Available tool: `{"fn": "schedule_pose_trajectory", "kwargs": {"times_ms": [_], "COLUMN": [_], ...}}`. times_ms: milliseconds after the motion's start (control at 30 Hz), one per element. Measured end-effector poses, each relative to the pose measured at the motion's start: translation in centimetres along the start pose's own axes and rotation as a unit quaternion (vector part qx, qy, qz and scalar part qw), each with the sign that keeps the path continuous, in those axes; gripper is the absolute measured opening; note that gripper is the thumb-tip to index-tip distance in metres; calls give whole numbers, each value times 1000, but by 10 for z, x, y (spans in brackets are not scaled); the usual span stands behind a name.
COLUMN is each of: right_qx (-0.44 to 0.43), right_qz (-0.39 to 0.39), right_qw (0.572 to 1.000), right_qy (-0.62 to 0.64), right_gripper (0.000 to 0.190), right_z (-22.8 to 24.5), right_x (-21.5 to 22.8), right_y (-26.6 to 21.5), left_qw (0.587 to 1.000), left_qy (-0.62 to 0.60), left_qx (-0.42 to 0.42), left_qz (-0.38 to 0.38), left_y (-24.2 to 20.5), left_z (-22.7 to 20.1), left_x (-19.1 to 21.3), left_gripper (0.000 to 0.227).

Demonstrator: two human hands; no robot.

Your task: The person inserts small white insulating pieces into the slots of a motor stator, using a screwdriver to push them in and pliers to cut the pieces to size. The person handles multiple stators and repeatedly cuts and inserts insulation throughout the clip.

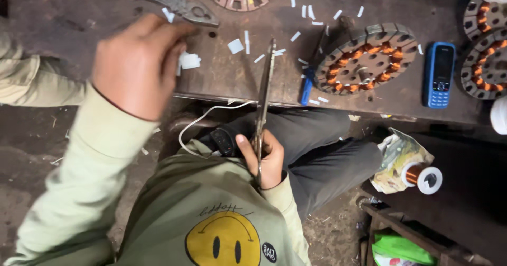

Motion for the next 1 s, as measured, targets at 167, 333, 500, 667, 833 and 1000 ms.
{"fn": "schedule_pose_trajectory", "kwargs": {"times_ms": [167, 333, 500, 667, 833, 1000], "right_qx": [28, 26, 22, 24, 20, 21], "right_qz": [61, 50, 46, 46, 43, 38], "right_qw": [997, 997, 998, 998, 999, 998], "right_qy": [30, 52, 44, 40, 28, 35], "right_gripper": [26, 29, 31, 31, 32, 32], "right_z": [-8, -16, -17, -20, -26, -26], "right_x": [-2, -2, -3, -2, -2, -1], "right_y": [2, -1, 0, 0, 0, -1], "left_qw": [994, 994, 996, 995, 990, 989], "left_qy": [64, 47, 12, 2, -6, -65], "left_qx": [-39, -53, -27, -44, -77, -71], "left_qz": [82, 87, 87, 84, 117, 113], "left_y": [-2, -3, 7, 8, 4, 6], "left_z": [12, 12, 20, 19, 14, 18], "left_x": [4, -9, -7, -2, -8, -13], "left_gripper": [21, 17, 11, 19, 21, 16]}}
Point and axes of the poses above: each hand's wrist, its own y-axis towards the middle knuckle, its own x-axis out of the back of the hand, z = x × y, the point moved 5 cm from there along y, towards the middle knuckle, and after that the axes turned 14 degrees about -y, right-handed, at the moved point
